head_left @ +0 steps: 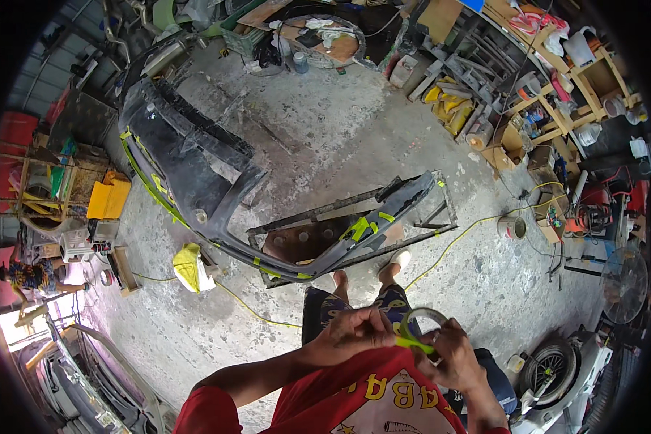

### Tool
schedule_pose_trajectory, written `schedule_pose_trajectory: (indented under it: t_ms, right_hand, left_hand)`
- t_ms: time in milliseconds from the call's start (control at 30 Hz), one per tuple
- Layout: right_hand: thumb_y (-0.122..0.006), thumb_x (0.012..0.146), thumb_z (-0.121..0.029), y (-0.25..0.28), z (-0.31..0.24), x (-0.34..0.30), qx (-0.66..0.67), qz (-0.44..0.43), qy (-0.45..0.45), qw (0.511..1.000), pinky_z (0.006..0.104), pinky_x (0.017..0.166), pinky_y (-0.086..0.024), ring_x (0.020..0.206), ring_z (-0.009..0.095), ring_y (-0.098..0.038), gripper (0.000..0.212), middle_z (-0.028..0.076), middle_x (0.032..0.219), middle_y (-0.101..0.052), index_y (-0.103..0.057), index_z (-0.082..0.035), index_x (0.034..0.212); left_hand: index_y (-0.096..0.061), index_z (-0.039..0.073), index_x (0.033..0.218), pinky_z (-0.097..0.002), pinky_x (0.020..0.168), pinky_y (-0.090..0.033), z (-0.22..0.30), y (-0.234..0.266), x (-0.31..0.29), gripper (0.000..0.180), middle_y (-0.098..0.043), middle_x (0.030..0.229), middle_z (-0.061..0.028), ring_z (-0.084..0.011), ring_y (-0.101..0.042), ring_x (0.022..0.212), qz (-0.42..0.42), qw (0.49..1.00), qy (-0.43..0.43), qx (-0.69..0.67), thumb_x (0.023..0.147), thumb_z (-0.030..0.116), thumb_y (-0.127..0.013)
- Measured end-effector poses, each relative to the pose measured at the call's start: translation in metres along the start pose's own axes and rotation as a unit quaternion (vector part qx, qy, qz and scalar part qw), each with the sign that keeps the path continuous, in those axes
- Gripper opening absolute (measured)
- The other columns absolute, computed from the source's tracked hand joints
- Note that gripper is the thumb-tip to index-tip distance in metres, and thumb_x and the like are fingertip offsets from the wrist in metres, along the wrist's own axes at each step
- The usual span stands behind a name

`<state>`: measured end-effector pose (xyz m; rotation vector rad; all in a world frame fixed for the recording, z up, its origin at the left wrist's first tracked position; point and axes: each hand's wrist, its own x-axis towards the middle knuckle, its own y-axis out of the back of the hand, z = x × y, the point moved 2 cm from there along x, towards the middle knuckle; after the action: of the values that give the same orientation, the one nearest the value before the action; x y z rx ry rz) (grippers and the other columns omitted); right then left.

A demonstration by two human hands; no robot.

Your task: The person applies bright green masking tape to a gray car bumper mounted on a stand. They repeatedly tear off pieces of tape and press them along the bumper's edges and contours, covering specific areas while another person works nearby.

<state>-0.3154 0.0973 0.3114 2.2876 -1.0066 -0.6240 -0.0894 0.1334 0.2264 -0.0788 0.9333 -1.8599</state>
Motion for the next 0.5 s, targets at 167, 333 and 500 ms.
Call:
schedule_pose_trajectory:
  t_ms: [167, 333, 500]
  right_hand:
    - [-0.08, 0.07, -0.013, 0.037, -0.034, -0.006, -0.003, -0.147, 0.128, 0.981, 0.0382, 0.068, -0.045, 0.056, 0.023, -0.061, 0.018, 0.003, 0.067, -0.067, -0.072, -0.009, 0.085]
    - [-0.083, 0.069, -0.021, 0.076, 0.063, -0.034, -0.12, -0.164, 0.007, 0.979, 0.0359, 0.063, -0.048, 0.054, 0.023, -0.06, 0.017, 0.006, 0.066, -0.068, -0.075, -0.01, 0.08]
    - [-0.062, 0.099, -0.035, 0.054, 0.141, -0.003, -0.016, -0.113, -0.287, 0.951, 0.0411, 0.056, -0.049, 0.05, 0.029, -0.062, 0.045, 0.016, 0.058, -0.063, -0.07, -0.005, 0.066]
  left_hand:
    - [-0.057, 0.003, 0.091, -0.0249, 0.078, -0.051, 0.032, -0.033, -0.029, 0.015, -0.065, 0.101, -0.006, -0.01, -0.064, 0.092, -0.068, 0.997, -0.02, -0.004, 0.097, 0.008, -0.07]
    - [-0.065, 0.005, 0.094, -0.031, 0.079, -0.054, 0.018, 0.133, -0.051, 0.01, -0.066, 0.087, -0.0053, -0.0124, -0.064, 0.078, 0.299, 0.93, -0.19, 0.101, 0.096, 0.014, -0.068]
    - [-0.068, 0.004, 0.091, -0.0257, 0.069, -0.047, 0.009, 0.215, -0.06, 0.021, -0.064, 0.079, -0.0002, -0.0081, -0.056, 0.072, 0.486, 0.847, -0.14, 0.163, 0.091, 0.023, -0.076]
